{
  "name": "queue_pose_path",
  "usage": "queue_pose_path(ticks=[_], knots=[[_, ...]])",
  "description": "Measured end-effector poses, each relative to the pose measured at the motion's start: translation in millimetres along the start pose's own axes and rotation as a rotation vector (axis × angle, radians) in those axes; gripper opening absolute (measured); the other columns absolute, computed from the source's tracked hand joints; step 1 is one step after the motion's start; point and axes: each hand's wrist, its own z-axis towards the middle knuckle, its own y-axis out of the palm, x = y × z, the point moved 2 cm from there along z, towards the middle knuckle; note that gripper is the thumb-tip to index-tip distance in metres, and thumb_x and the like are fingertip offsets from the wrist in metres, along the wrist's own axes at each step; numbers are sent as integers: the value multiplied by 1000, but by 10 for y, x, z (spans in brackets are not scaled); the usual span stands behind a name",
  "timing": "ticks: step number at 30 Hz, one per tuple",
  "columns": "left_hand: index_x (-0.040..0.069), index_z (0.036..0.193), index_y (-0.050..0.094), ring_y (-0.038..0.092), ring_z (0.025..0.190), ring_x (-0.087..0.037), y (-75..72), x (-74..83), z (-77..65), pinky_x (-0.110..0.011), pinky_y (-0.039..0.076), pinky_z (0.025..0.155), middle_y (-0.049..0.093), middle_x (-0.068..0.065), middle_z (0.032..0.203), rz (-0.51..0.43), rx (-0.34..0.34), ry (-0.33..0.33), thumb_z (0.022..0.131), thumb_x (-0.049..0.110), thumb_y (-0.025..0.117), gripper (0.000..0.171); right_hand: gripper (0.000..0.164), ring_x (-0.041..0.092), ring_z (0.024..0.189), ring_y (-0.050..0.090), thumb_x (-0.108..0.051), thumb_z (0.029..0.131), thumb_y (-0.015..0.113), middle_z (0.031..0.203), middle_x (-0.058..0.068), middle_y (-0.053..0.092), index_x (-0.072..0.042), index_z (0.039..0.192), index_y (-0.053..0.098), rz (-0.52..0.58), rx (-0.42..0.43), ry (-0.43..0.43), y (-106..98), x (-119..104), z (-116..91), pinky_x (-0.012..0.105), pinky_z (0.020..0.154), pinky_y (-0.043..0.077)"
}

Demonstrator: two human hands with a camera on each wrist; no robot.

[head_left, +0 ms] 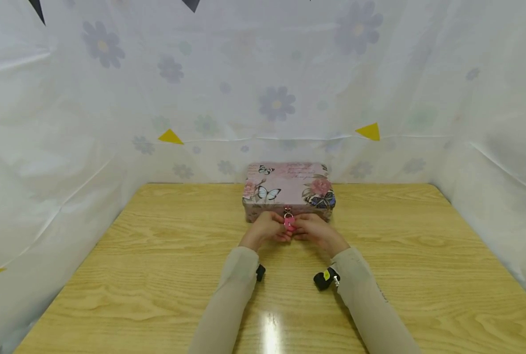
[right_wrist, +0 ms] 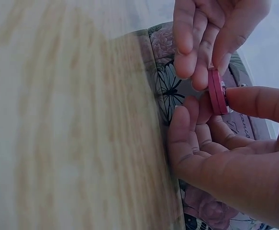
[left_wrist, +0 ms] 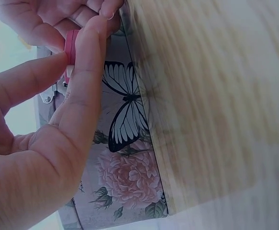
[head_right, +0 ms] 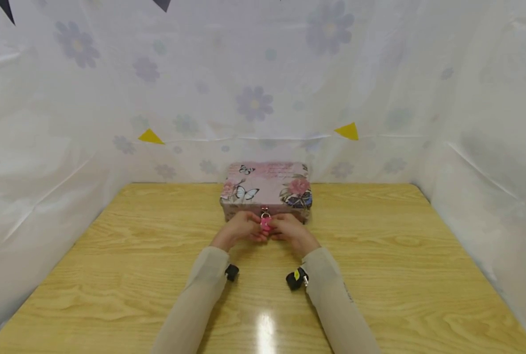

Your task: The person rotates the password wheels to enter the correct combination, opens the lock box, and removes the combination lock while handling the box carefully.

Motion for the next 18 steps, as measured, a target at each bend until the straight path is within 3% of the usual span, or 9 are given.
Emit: queue_pose_path(ticks=[18], knots=[[-11,107,49,71,76,-33,-3,-15,-5,-36,60,71,67,-28,87,-4,5,5,93,-10,51,15,35,11,80,59,-6,99,44,94,5,60,18,125,44,-9,5,12,-6,-5,6,27,78,53]])
